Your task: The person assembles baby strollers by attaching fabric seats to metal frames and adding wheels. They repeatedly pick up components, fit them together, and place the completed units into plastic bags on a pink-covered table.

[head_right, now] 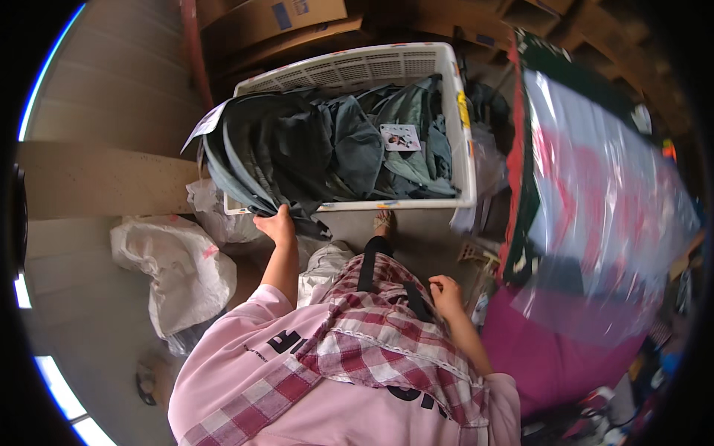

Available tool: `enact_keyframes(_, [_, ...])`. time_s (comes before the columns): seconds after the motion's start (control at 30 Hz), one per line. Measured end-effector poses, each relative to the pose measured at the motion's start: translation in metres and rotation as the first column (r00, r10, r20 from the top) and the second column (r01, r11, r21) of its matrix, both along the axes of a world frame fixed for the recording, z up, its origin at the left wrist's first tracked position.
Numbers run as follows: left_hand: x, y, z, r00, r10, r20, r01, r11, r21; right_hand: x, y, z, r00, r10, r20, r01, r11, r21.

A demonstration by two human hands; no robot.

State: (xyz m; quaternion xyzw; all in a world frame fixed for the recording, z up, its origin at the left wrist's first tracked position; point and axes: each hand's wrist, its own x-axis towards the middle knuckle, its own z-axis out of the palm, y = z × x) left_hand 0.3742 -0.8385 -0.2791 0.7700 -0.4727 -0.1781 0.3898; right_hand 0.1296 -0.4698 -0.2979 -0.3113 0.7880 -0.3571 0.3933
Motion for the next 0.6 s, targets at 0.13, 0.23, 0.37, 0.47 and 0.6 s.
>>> enact_keyframes(0.13, [-0.001,0.066,0.015,0.847,-0.459,0.27,0.498,0.861,-0.099,0.015,0.122,-0.035,0.999,-0.046,0.026,0.044,0.997,0.061])
enact_keyframes(0.23, [-0.039,0.086,0.025,0.624,-0.736,0.263,0.732,0.668,0.133,0.025,0.18,-0.043,0.99,-0.104,0.101,0.08,0.972,0.219])
enact_keyframes(0.37, [-0.147,0.099,0.024,0.554,-0.832,-0.016,0.826,0.547,0.134,0.021,0.208,-0.057,0.993,0.01,-0.121,0.017,0.976,0.217])
enact_keyframes(0.47, [-0.216,0.101,0.054,0.568,-0.761,-0.314,0.772,0.624,-0.119,0.019,0.181,-0.013,0.97,-0.167,-0.177,0.188,0.976,0.109])
enact_keyframes(0.6, [-0.26,0.121,0.132,0.252,-0.935,-0.251,0.873,0.331,-0.357,0.036,0.157,0.031,0.888,-0.454,-0.07,0.459,0.881,0.113])
